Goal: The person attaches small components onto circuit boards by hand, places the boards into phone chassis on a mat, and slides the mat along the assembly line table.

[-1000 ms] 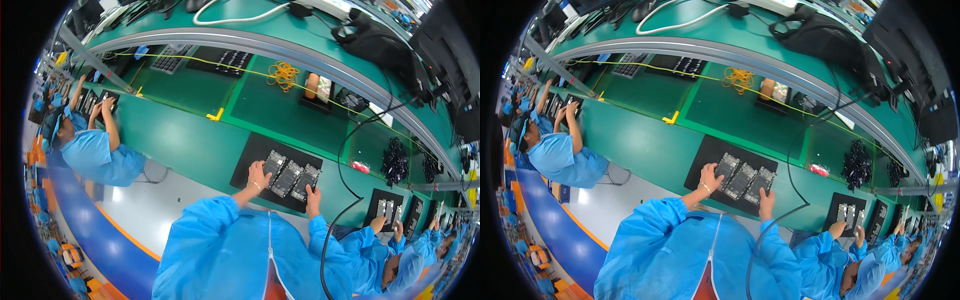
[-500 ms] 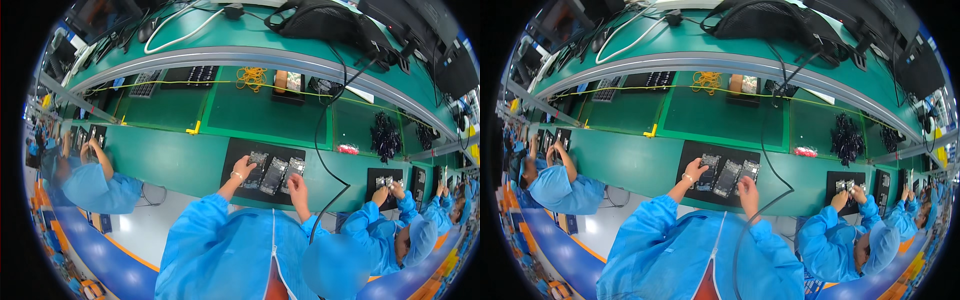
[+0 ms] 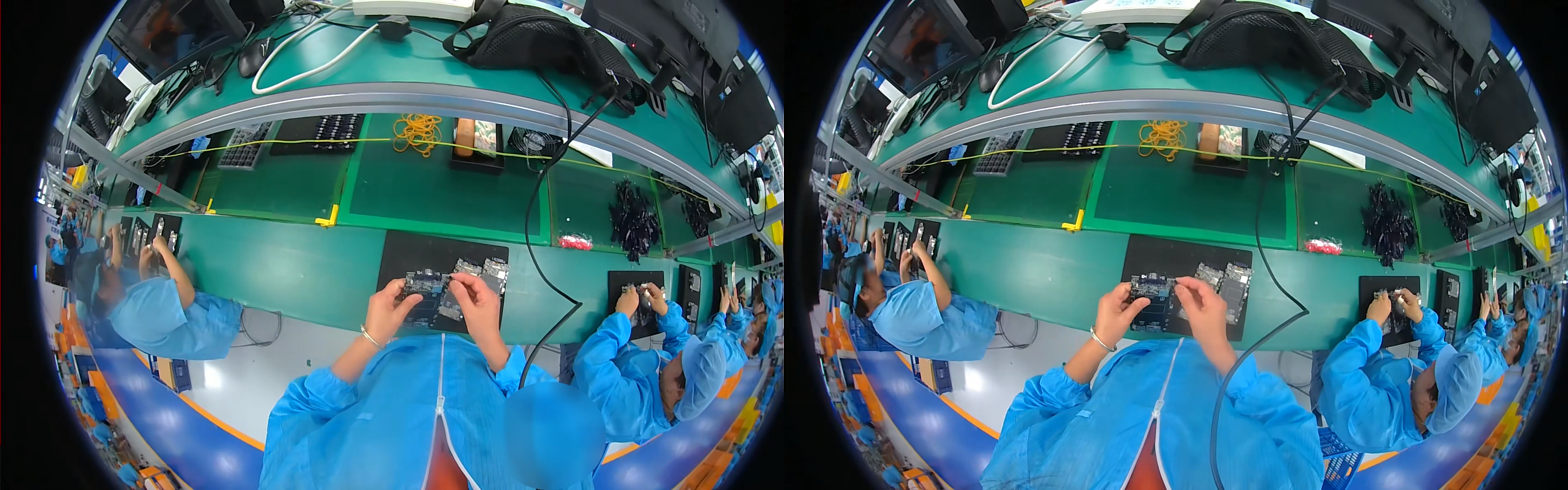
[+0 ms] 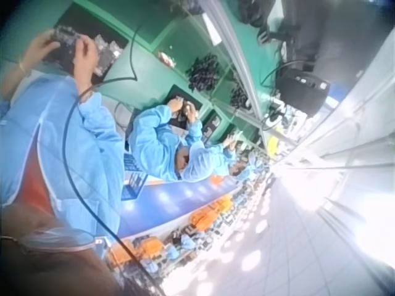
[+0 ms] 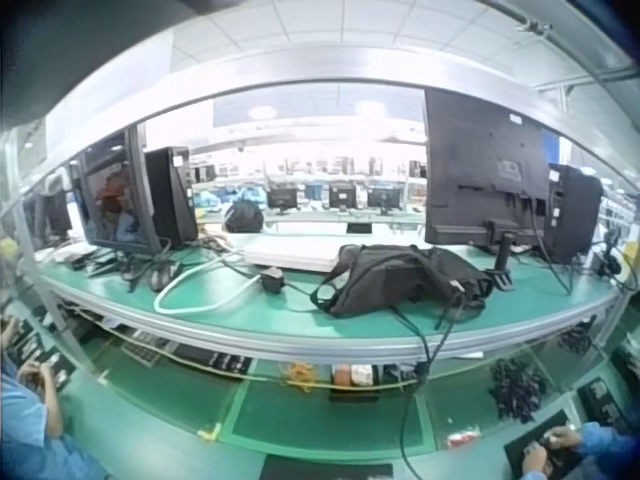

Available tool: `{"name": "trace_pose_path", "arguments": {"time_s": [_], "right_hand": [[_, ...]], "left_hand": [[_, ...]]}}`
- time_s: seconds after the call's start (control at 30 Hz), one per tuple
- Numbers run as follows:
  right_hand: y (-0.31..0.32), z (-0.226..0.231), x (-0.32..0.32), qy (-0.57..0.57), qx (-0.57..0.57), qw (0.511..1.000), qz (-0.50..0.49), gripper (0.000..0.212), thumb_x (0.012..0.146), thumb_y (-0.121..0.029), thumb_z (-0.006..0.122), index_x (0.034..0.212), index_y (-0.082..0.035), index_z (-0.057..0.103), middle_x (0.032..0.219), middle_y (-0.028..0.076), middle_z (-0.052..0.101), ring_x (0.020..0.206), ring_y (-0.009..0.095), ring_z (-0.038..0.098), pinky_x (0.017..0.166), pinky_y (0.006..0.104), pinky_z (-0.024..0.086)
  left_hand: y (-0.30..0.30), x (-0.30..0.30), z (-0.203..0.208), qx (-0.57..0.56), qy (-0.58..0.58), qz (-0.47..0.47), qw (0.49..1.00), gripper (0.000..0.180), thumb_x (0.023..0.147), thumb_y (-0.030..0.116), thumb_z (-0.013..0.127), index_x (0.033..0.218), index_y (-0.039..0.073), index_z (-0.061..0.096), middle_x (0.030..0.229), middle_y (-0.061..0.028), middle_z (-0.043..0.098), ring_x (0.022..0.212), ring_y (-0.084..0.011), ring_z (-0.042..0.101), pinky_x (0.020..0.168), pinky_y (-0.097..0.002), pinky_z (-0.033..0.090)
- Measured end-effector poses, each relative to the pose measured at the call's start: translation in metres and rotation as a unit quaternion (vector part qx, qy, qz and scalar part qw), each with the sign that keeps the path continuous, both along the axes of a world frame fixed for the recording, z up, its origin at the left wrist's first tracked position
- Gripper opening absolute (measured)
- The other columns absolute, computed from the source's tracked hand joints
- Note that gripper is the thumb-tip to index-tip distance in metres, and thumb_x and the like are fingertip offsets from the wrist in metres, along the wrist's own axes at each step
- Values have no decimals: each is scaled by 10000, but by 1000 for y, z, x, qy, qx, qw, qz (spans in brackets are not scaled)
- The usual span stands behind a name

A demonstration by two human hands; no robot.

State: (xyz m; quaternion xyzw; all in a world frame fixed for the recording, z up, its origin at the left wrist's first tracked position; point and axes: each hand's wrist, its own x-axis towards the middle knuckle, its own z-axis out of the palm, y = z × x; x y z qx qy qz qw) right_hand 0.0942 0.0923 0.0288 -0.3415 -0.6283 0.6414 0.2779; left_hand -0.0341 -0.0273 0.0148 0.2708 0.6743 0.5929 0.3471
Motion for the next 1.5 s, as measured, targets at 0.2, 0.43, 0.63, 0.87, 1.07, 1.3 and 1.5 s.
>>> {"name": "trace_pose_path", "arguments": {"time_s": [0.2,0.43,0.63,0.87,1.07,1.3,1.5], "right_hand": [[-15,19,0,42,11,999,-22,166,803,-87,621,944,-5,594,873,51,610,804,108,587,705,226,469],[-22,23,-1,54,25,997,-45,146,781,-48,629,909,6,583,882,66,594,800,119,587,715,237,474],[-26,26,-1,83,-1,996,-38,130,775,-37,634,885,3,577,920,66,570,816,116,569,726,234,471],[-24,31,-1,89,5,996,2,126,778,-24,625,887,1,567,907,69,571,823,122,566,741,240,471],[-14,24,-2,53,9,998,35,146,798,-65,616,918,-6,559,920,75,581,844,124,569,758,247,467],[11,-76,31,-65,-16,995,-75,338,830,-208,602,1100,-24,513,986,85,587,952,167,558,815,273,444],[8,-98,108,-102,-123,982,-104,309,872,-228,545,1088,-10,515,999,61,566,912,126,544,764,247,443]], "left_hand": [[-14,5,14,2,101,21,995,221,757,95,664,941,-6,596,846,-76,639,695,-115,597,598,-244,479],[-16,5,35,11,213,19,977,208,727,110,678,900,12,616,814,-106,626,671,-209,608,576,-282,473],[-18,1,41,42,248,9,968,174,713,75,677,867,21,615,808,-105,626,681,-219,608,576,-288,474],[-21,-8,44,59,224,-13,973,176,691,42,678,855,26,616,798,-102,629,698,-225,608,587,-291,476],[-16,-19,29,83,309,-56,946,188,716,59,666,894,35,611,807,-93,633,692,-202,609,607,-281,480],[26,-59,-141,-62,91,-42,993,276,742,132,674,964,3,572,809,-92,636,689,-133,594,637,-270,473],[50,-51,-163,-308,329,45,892,499,657,143,736,1081,24,501,1012,-139,553,955,-272,522,857,-350,411]]}}
